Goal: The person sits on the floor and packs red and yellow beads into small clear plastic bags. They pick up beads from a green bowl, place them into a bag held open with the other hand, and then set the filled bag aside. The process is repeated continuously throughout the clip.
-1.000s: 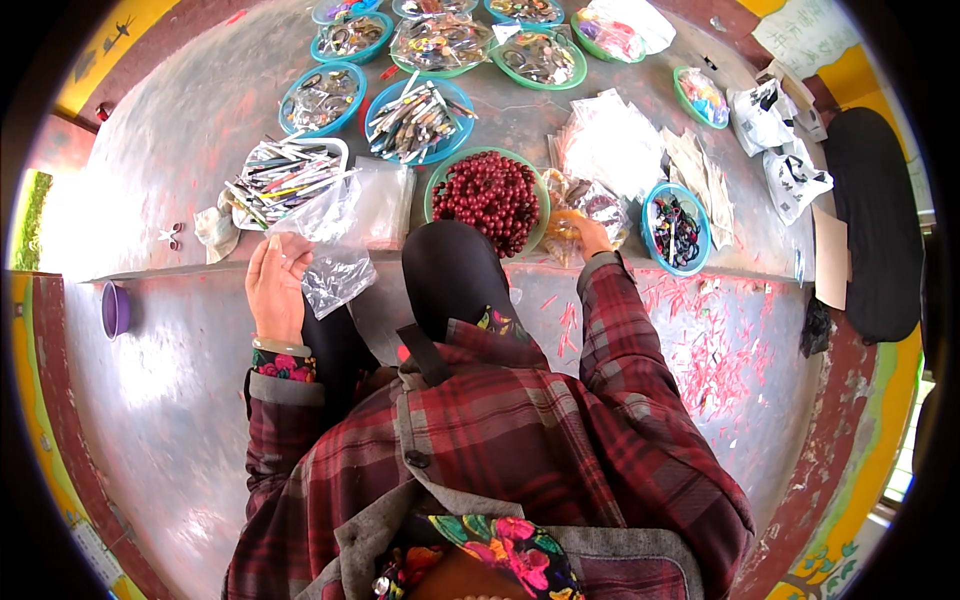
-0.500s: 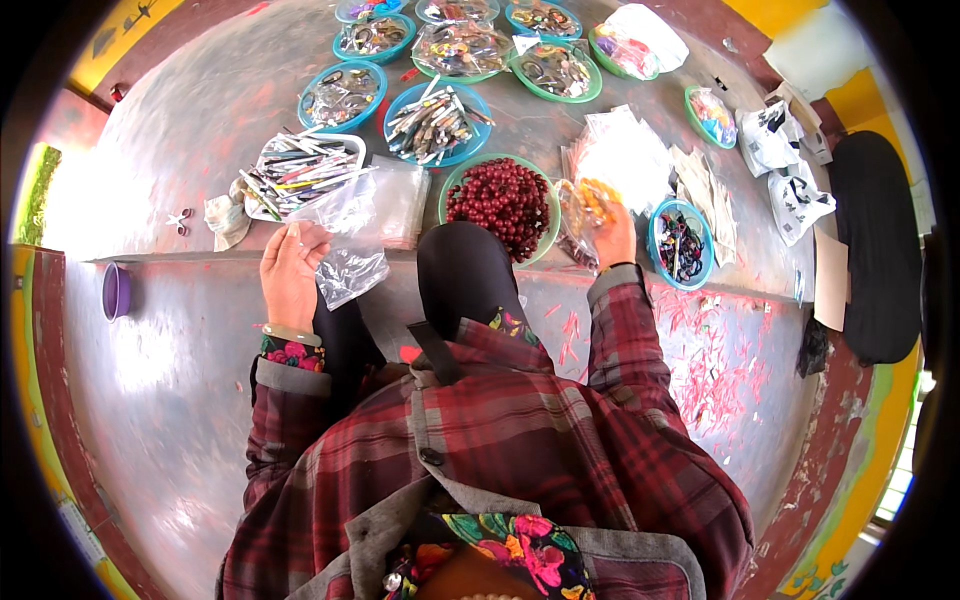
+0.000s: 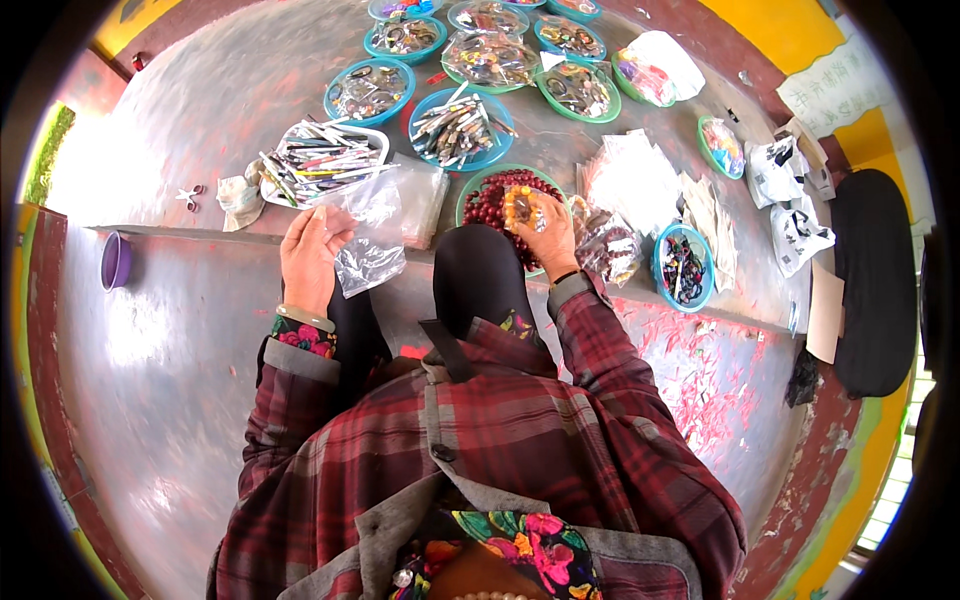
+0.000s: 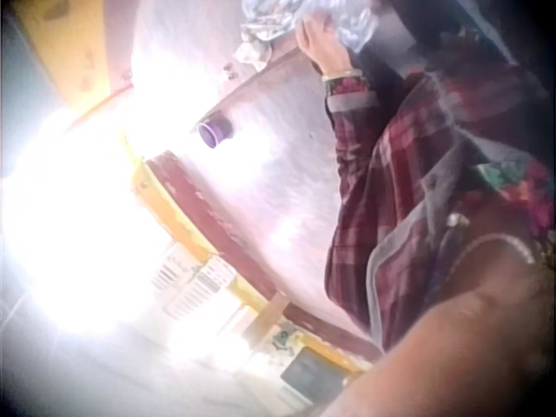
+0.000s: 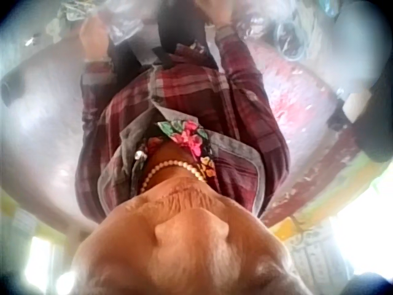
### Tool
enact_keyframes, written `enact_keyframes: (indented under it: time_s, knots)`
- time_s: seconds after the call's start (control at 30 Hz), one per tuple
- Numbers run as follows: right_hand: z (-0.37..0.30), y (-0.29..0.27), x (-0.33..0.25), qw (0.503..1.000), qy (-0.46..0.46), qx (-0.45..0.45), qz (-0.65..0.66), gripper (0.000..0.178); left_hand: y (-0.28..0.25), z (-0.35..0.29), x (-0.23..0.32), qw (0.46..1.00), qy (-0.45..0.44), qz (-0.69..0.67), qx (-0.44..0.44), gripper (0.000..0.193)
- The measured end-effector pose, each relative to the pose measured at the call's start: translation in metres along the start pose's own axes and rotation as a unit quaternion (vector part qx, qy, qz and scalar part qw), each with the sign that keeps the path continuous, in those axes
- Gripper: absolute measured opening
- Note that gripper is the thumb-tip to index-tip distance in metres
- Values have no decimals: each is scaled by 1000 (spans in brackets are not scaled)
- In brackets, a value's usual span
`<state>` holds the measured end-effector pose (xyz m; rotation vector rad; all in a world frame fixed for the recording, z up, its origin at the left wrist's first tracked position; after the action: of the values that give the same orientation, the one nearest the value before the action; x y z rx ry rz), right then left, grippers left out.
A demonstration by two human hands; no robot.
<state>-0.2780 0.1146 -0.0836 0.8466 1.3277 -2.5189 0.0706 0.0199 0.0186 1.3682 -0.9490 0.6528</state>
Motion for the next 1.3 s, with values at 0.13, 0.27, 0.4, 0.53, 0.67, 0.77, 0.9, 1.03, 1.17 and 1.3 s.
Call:
enact_keyframes:
  time_s: [0.13, 0.27, 0.4, 0.53, 0.67, 0.77, 0.9, 1.03, 1.17, 1.3]
  knots:
    - [17, -11, -30, 998, 27, -33, -43, 37, -4, 3, -3, 1000, -11, 0, -18, 18]
    - [30, 16, -34, 968, 117, -188, -117, 37, -1, 5, -4, 1000, -16, 13, -20, 18]
    - [37, 40, -33, 946, 105, -220, -215, 30, -1, 5, -4, 1000, -22, 14, -1, 17]
    - [37, 51, -19, 942, 104, -210, -241, 21, -1, 5, -4, 999, -34, 14, -3, 20]
    - [40, 37, -31, 946, 98, -202, -234, 23, -4, 3, -1, 999, -37, 17, 2, 19]
    - [45, 30, -21, 936, 152, -201, -244, 28, -2, 3, -1, 999, -35, 15, -2, 18]
    - [48, 34, -4, 934, 132, -206, -260, 29, -1, 5, -2, 999, -30, 9, -11, 18]
    - [54, 27, -21, 958, 115, -147, -219, 24, -5, 3, -1, 1000, -27, 3, -7, 18]
    - [65, 39, -24, 967, -91, -195, -139, 17, -3, 5, -4, 1000, -26, -2, 6, 16]
    - [65, 59, -33, 888, -239, -344, -192, 11, -7, 7, -7, 999, -33, 10, -10, 17]
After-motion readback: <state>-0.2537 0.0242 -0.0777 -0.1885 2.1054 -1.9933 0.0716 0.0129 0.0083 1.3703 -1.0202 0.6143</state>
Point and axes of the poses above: each hand's wrist, its own z-axis towards the middle knuckle, its own y-axis out of the palm, x = y × z, the point moved 5 cm from there along z, towards the middle knuckle, and after that the axes turned 4 degrees about x, right-handed, at the moved point
